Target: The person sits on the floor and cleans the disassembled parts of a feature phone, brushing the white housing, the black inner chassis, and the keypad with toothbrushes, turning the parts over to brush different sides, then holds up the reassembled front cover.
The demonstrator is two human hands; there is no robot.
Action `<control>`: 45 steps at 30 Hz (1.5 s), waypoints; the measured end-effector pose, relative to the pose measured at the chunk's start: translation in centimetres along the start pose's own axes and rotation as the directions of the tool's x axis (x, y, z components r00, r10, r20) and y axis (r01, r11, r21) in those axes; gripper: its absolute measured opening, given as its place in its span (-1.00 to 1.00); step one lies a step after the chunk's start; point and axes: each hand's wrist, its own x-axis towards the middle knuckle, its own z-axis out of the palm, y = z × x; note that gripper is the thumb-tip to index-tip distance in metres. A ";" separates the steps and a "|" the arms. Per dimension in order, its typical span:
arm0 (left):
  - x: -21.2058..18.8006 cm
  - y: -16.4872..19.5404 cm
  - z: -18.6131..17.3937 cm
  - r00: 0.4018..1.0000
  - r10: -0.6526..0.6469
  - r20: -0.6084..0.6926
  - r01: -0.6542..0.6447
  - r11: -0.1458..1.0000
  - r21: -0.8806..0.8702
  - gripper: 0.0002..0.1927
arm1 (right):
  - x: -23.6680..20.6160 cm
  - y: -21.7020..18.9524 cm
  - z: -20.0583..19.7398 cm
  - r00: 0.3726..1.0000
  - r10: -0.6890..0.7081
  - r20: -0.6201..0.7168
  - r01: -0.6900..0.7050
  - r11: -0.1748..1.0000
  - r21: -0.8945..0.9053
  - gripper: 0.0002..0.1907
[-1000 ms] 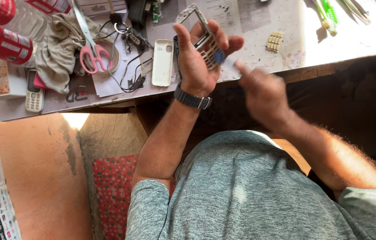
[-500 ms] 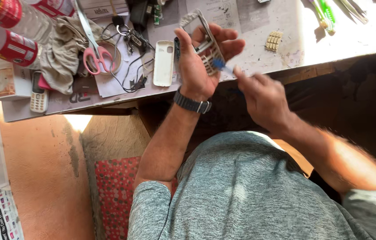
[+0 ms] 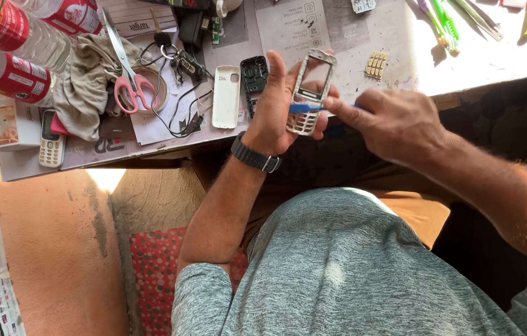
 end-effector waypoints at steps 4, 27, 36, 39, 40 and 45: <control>-0.4 0.4 -0.1 0.994 -0.006 0.113 0.012 0.998 -0.055 0.17 | 0.9 1.0 0.0 0.998 0.017 0.066 -0.017 1.000 -0.005 -0.54; -1.5 1.0 1.1 0.999 -0.005 0.035 0.001 0.994 0.108 0.12 | 2.3 0.5 -0.7 0.970 0.242 -0.017 -0.235 0.956 0.175 -0.54; -1.9 0.6 1.2 0.997 0.075 0.015 -0.076 0.937 0.340 0.09 | 1.9 0.6 -1.2 0.976 0.215 -0.021 -0.207 0.961 0.182 -0.57; -1.9 0.6 1.2 0.992 0.127 0.012 -0.119 0.884 0.453 0.08 | 1.8 0.3 -1.4 0.973 0.231 -0.021 -0.223 0.957 0.186 -0.60; -1.8 0.6 1.3 0.989 0.145 0.010 -0.131 0.860 0.493 0.08 | 1.7 0.3 -1.4 0.965 0.264 -0.010 -0.257 0.947 0.194 -0.62; -1.8 0.3 1.8 0.981 0.196 0.004 -0.155 0.766 0.623 -0.08 | 1.3 0.1 -1.4 0.967 0.241 -0.084 -0.213 0.944 0.253 -0.62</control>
